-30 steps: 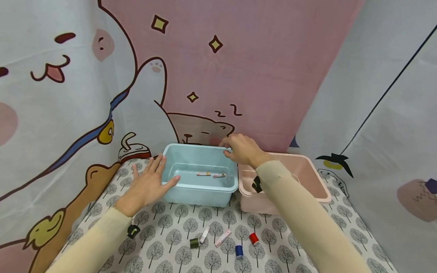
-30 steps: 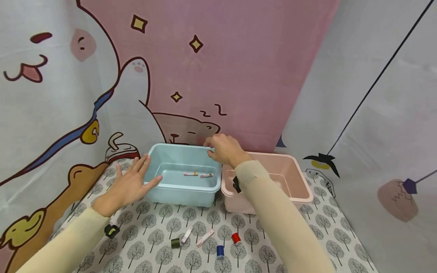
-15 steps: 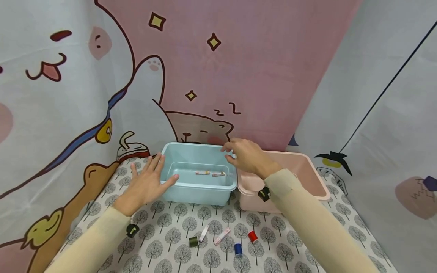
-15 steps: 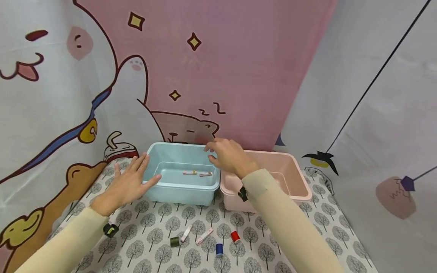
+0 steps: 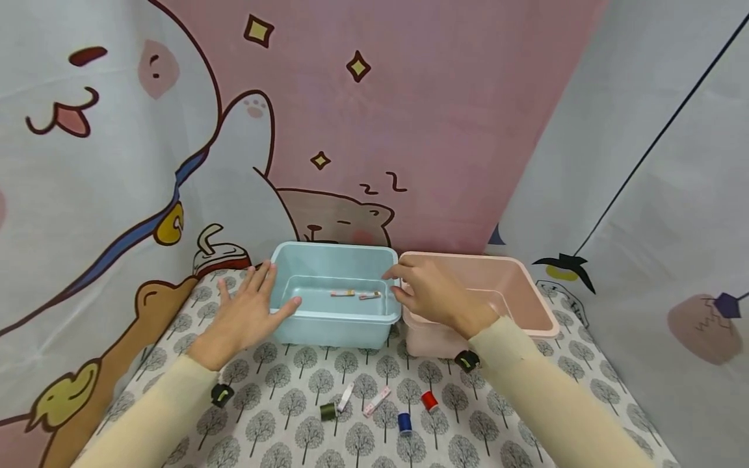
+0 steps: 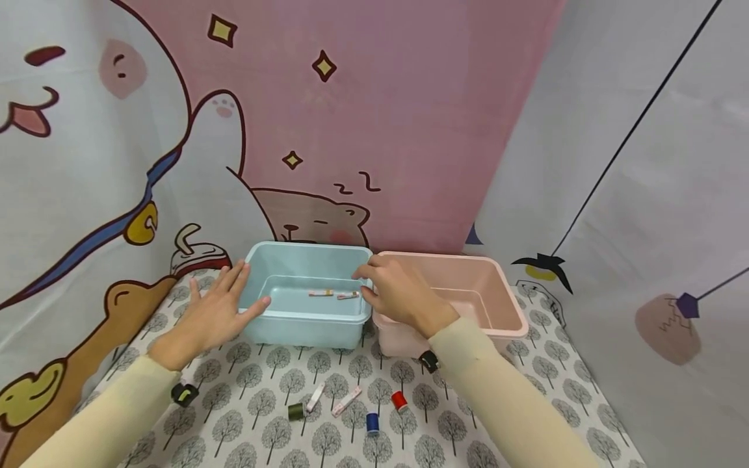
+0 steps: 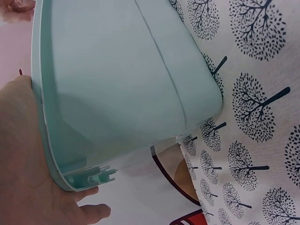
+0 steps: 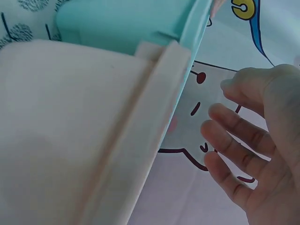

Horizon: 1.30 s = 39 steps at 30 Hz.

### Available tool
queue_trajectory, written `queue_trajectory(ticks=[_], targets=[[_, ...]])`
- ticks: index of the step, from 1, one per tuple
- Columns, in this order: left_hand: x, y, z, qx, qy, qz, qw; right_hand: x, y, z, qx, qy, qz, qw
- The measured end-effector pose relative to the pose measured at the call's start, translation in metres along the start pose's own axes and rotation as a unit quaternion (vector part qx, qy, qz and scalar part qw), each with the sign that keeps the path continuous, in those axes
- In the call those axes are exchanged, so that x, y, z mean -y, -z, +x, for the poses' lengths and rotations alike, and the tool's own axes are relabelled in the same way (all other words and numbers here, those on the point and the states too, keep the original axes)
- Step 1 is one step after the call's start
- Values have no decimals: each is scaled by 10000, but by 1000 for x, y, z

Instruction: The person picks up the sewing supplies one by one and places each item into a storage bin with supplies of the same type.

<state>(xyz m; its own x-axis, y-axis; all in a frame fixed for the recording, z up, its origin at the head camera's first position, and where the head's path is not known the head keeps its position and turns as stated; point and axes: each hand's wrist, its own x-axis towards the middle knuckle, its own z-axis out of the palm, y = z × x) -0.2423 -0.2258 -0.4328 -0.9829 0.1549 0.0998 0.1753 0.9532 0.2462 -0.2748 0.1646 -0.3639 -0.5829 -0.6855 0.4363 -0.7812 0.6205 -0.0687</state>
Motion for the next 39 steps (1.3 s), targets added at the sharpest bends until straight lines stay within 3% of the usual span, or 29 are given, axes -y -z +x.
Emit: queue_trajectory(ticks=[4,12,20,39], targets=[[1,-1,0,-7,5,-14,10000,3,-2,-14,-325,244,-43,9992],[2,-4,-1,-49,-19,21,10000,12,-2,-49,-393,80,90,9992],[0,-3,-1,-29,-24,-28,10000,18,-7,-82,-884,204,94,9958],[1,0,0,-68,-58,-59,9999,26,-20,-136,-502,103,627,9967]])
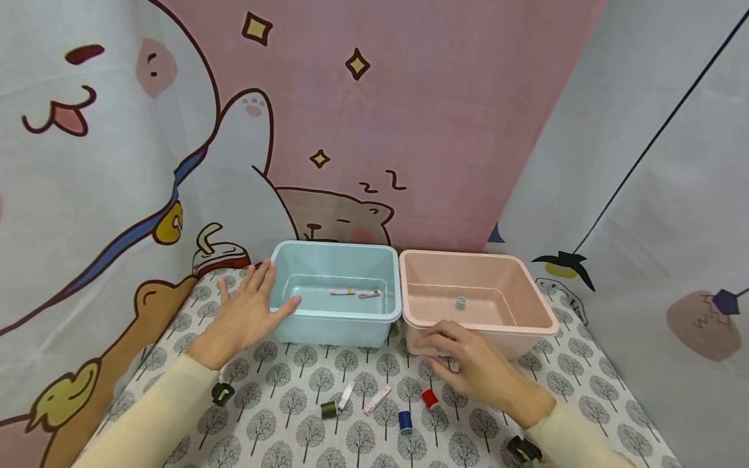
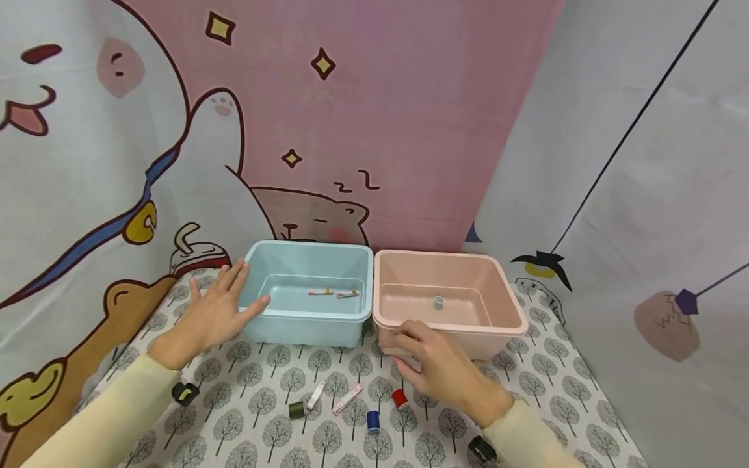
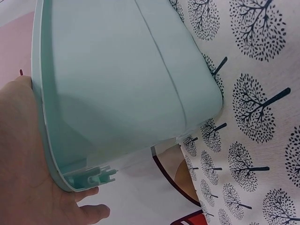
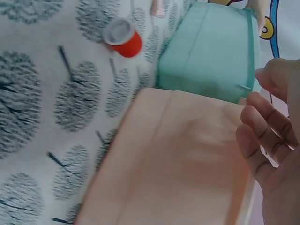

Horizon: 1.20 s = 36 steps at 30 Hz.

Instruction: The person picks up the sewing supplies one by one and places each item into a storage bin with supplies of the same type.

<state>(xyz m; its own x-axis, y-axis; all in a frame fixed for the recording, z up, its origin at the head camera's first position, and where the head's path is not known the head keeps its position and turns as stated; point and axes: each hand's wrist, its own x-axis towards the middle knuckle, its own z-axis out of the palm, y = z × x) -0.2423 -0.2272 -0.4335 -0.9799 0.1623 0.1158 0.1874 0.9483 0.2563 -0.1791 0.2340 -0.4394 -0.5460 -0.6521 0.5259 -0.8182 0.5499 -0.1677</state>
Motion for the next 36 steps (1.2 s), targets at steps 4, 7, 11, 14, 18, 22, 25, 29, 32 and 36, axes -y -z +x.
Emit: queue_trajectory(ticks=[4,7,11,14,18,22,25,29,32,36], targets=[[0,0,0,-6,2,-24,10000,-1,-8,-10,197,-142,-90,9997],[0,0,-1,9,9,-34,10000,-2,-12,-17,452,-372,60,9983],[0,1,-1,14,22,-46,10000,-4,-18,-26,744,-628,306,9948],[0,1,-1,6,30,-32,10000,-4,-22,-31,916,-733,325,9926],[0,1,-1,6,18,-1,10000,-5,-27,-37,1179,-978,446,9872],[0,0,-1,12,2,26,10000,-6,-33,-43,1382,-1228,637,9807],[0,0,-1,15,7,8,10000,-8,-37,-46,1436,-1260,665,9793],[1,0,0,11,14,-38,10000,-9,-40,-48,1463,-1190,620,9801],[1,0,0,2,21,-37,10000,-10,-42,-49,1506,-1158,628,9798],[1,0,0,2,20,-33,10000,-10,-44,-51,1595,-1247,825,9758]])
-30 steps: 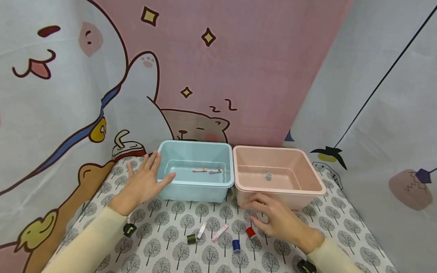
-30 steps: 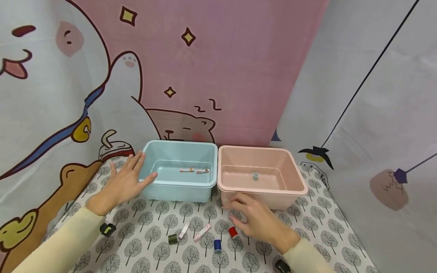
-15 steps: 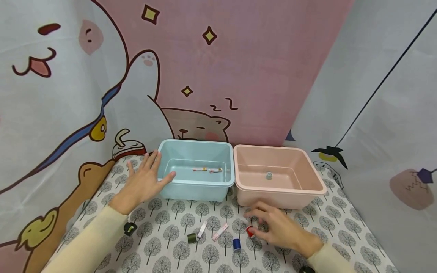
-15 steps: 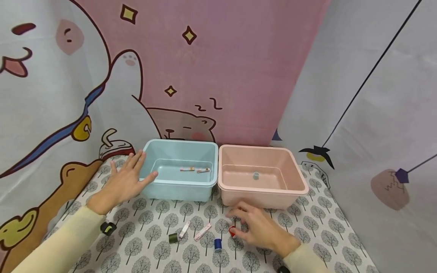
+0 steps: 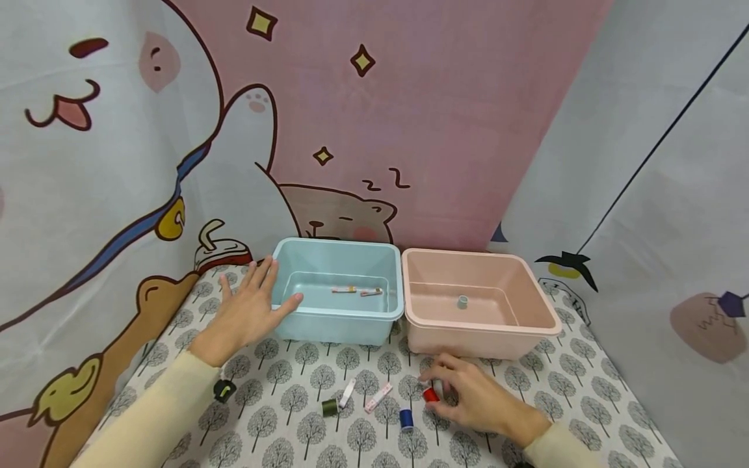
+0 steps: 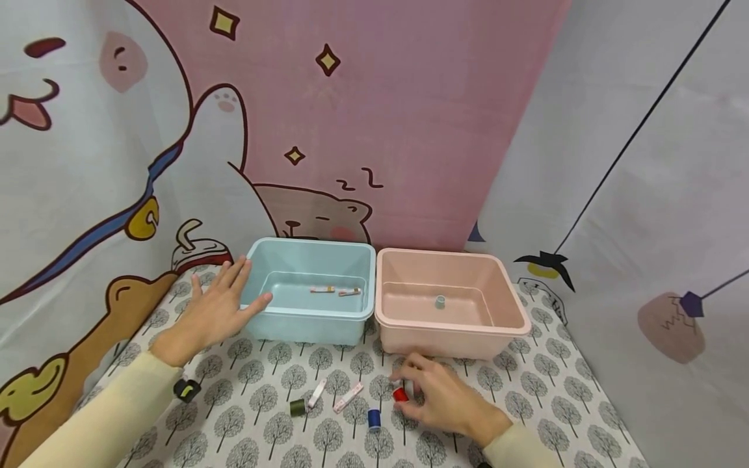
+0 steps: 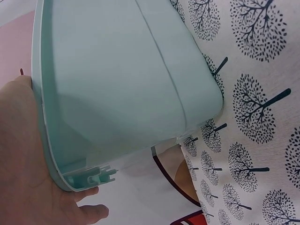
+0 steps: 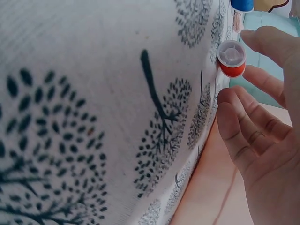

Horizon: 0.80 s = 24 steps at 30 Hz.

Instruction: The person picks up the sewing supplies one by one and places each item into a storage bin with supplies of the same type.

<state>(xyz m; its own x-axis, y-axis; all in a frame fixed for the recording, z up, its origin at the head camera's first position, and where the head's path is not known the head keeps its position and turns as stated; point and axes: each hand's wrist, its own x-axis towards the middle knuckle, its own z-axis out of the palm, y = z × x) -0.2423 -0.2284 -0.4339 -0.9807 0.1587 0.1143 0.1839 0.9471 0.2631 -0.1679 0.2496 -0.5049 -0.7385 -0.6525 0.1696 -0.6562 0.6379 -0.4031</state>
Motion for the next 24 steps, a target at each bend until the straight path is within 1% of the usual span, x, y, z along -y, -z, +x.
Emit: queue_trajectory(ticks=[5,11,14,24], targets=[[0,0,1,20,0,23,10000,-2,-4,-1,102,-97,177,9997],[0,0,1,19,12,13,10000,-3,-9,-1,-51,249,370,9990],[0,-1,0,24,16,-1,10000,-3,-8,-1,-135,347,448,9983],[-2,1,0,55,16,51,10000,3,5,3,-397,399,145,9983]])
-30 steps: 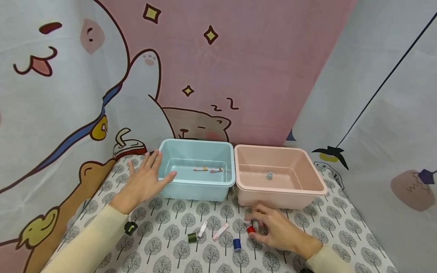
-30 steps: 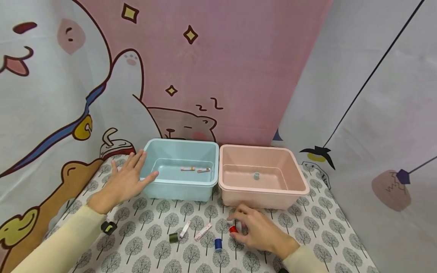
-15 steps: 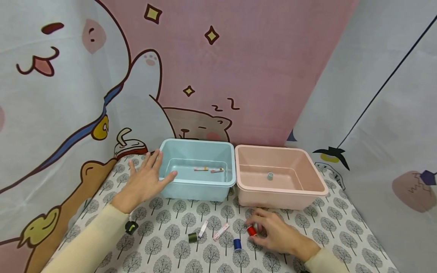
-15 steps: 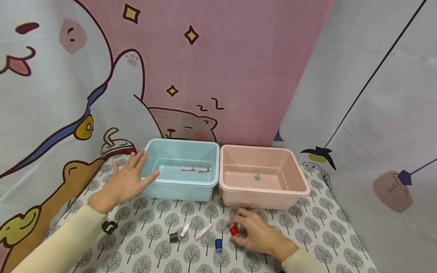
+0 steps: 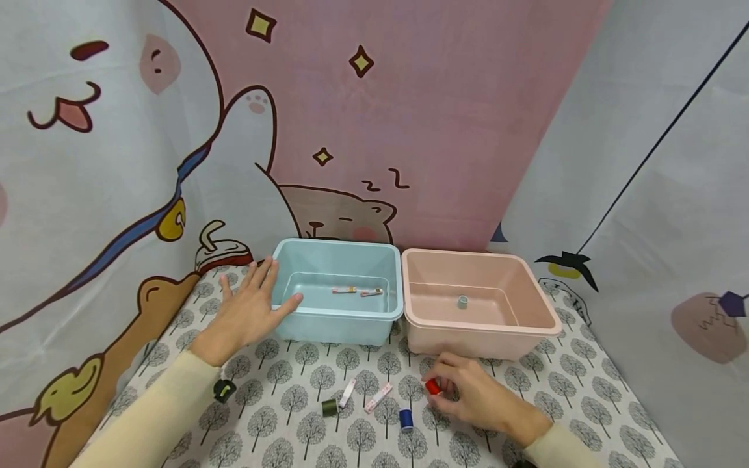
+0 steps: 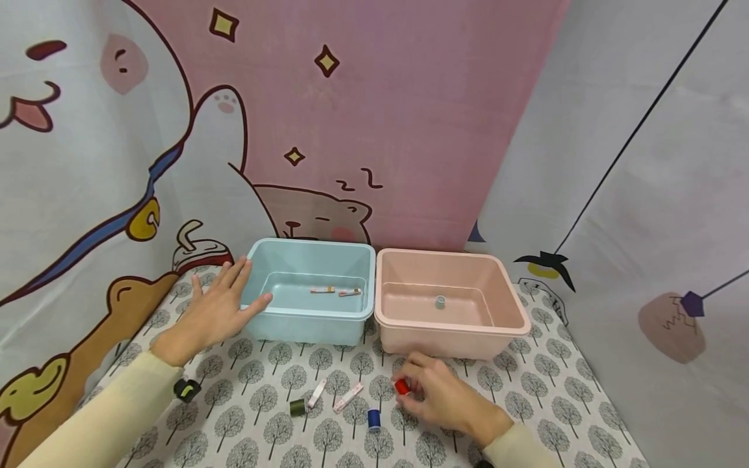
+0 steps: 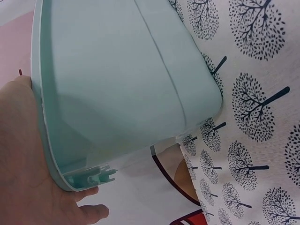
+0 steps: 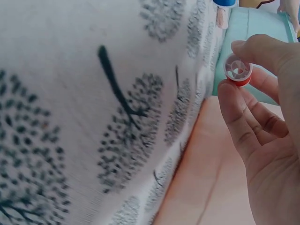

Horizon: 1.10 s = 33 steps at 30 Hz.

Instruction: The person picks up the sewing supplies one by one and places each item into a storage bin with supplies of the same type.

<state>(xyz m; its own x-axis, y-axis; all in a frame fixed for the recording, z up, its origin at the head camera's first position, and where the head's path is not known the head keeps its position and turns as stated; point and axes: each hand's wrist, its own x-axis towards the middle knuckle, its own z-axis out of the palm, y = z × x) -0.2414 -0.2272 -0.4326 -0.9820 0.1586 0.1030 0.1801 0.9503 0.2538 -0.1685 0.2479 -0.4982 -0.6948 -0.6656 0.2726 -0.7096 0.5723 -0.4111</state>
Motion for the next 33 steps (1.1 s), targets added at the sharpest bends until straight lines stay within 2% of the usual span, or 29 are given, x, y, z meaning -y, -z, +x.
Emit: queue_trajectory(ticks=[10,18,33], targets=[[1,0,1,-31,-5,27,10000,6,14,11,-476,312,-227,9981],[2,-1,1,-50,1,-31,10000,11,30,19,-676,558,-435,9952],[1,0,1,-88,-28,-43,9999,21,60,36,-768,879,-385,9924]])
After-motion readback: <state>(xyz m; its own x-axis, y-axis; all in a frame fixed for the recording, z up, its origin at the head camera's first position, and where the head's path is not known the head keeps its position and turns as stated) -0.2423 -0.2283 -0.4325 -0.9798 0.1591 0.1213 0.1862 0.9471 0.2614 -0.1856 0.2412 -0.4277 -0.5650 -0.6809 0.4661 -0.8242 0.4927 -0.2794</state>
